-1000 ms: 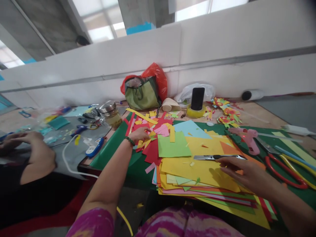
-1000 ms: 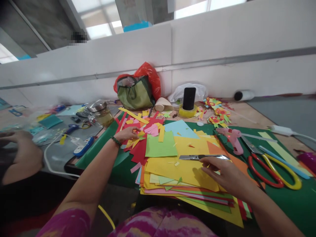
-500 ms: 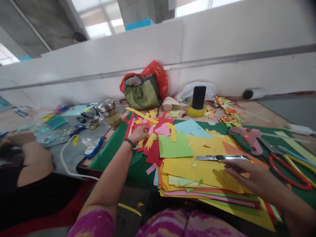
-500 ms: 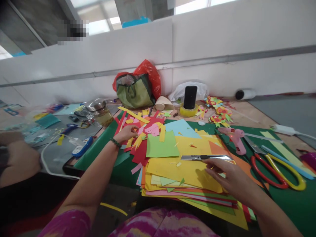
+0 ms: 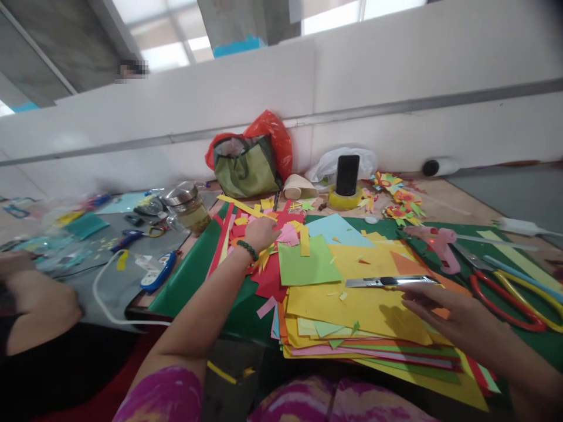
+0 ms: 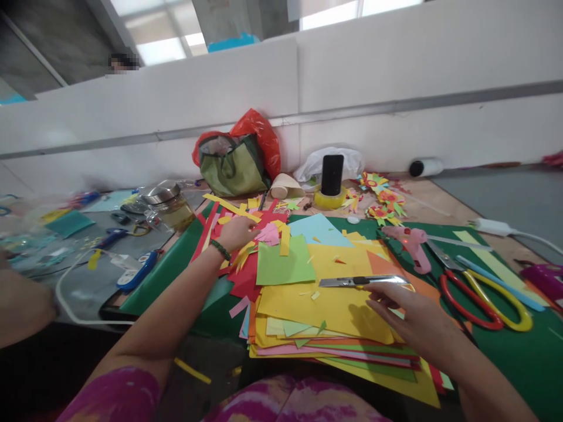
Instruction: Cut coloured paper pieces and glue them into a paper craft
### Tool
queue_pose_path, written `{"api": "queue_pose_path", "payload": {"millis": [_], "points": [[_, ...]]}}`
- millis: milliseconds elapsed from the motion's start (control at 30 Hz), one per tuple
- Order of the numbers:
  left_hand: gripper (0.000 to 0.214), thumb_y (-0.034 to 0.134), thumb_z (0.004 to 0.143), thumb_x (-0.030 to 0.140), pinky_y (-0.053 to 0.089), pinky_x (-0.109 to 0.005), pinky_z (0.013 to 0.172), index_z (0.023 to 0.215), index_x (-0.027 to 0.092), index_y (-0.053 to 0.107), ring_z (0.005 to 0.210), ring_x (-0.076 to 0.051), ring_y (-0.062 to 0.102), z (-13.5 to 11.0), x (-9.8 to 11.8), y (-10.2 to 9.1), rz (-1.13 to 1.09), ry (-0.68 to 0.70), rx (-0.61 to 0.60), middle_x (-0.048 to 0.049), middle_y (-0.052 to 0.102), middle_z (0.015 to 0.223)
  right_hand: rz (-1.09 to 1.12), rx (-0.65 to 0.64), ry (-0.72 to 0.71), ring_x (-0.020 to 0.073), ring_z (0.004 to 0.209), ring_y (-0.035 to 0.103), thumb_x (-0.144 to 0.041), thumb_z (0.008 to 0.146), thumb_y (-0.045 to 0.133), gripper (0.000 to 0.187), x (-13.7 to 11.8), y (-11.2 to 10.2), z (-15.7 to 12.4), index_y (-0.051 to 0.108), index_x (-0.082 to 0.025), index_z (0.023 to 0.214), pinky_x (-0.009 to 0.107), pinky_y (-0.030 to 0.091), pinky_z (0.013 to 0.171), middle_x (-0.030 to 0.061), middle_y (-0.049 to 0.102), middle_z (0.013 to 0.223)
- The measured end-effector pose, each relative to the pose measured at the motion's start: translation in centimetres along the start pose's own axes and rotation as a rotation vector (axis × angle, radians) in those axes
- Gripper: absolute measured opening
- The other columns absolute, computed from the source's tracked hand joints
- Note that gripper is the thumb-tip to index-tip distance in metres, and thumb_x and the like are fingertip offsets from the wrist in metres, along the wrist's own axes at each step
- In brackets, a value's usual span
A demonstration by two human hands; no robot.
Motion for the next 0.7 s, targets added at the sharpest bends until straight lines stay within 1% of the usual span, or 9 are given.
{"api": "queue_pose_path", "payload": {"millis": [100,167,233,367,467,533,633,700], "points": [[0.017,0.062,0.075,0.025,0.046,-0.038,0.087,0.087,0.015,0.070,0.102,-0.033,0.061,1.0,1.2,1.6,0.026,0.001,-0.035,-0.0167,0.068,0.101,0.014,0.010,-0.025,0.0233,0.078,0.070,-0.058,0.083,0.053,0.041,-0.4,0.1,-0.2,0.069,-0.024,0.098,0.032,0.059,0.067,0.0084,0.073,0.091],[0.014,0.060,0.074,0.017,0.046,-0.039,0.087,0.085,0.014,0.069,0.100,-0.032,0.061,1.6,1.2,2.5,0.033,-0.011,-0.055,-0.0178,0.068,0.097,0.004,0.005,-0.014,0.0235,0.077,0.071,-0.060,0.082,0.053,0.043,-0.4,-0.1,-0.4,0.069,-0.023,0.098,0.032,0.060,0.066,0.0086,0.074,0.091],[0.013,0.058,0.073,0.013,0.046,-0.039,0.087,0.082,0.013,0.068,0.099,-0.032,0.062,2.0,1.1,2.9,0.039,-0.015,-0.071,-0.0186,0.068,0.094,-0.015,-0.006,0.008,0.0237,0.077,0.071,-0.061,0.082,0.053,0.045,-0.1,-0.4,-0.7,0.070,-0.023,0.099,0.032,0.060,0.065,0.0086,0.074,0.090],[0.012,0.059,0.074,0.014,0.045,-0.042,0.087,0.081,0.012,0.068,0.099,-0.034,0.061,2.2,1.1,3.1,0.053,-0.002,-0.084,-0.0210,0.068,0.095,-0.024,-0.029,0.037,0.0224,0.078,0.071,-0.059,0.084,0.053,0.044,0.8,-0.9,-1.3,0.070,-0.024,0.103,0.030,0.059,0.067,0.0078,0.074,0.094],[0.013,0.058,0.074,0.011,0.043,-0.044,0.088,0.083,0.010,0.068,0.102,-0.037,0.061,2.1,1.7,3.3,0.078,0.007,-0.082,-0.0233,0.068,0.099,-0.023,-0.043,0.041,0.0213,0.078,0.071,-0.058,0.085,0.053,0.043,1.5,-0.4,-1.5,0.069,-0.024,0.106,0.029,0.059,0.066,0.0076,0.074,0.098],[0.016,0.055,0.076,0.008,0.043,-0.044,0.088,0.084,0.009,0.069,0.103,-0.038,0.061,2.0,2.0,3.4,0.097,0.005,-0.073,-0.0245,0.067,0.100,-0.014,-0.019,0.022,0.0221,0.078,0.070,-0.060,0.085,0.052,0.045,1.7,-0.1,-1.5,0.070,-0.024,0.104,0.030,0.059,0.065,0.0084,0.074,0.099],[0.019,0.052,0.078,0.009,0.043,-0.042,0.086,0.084,0.011,0.070,0.101,-0.036,0.062,2.0,2.0,3.2,0.114,-0.012,-0.050,-0.0232,0.068,0.099,-0.002,0.017,-0.006,0.0232,0.078,0.070,-0.062,0.085,0.049,0.046,1.5,0.2,-1.5,0.071,-0.024,0.102,0.032,0.058,0.065,0.0088,0.074,0.098],[0.020,0.051,0.081,0.012,0.044,-0.040,0.084,0.083,0.013,0.071,0.098,-0.034,0.063,2.0,1.7,2.5,0.117,-0.024,-0.028,-0.0212,0.069,0.096,-0.004,0.026,-0.009,0.0233,0.079,0.070,-0.062,0.085,0.049,0.046,1.2,0.0,-1.5,0.071,-0.025,0.101,0.031,0.058,0.064,0.0083,0.074,0.097]]}}
Point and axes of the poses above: each hand's wrist, its own z-axis towards the middle knuckle, its own y-axis out of the palm, x = y × z, the point moved 9 cm from there along z, towards the middle knuckle
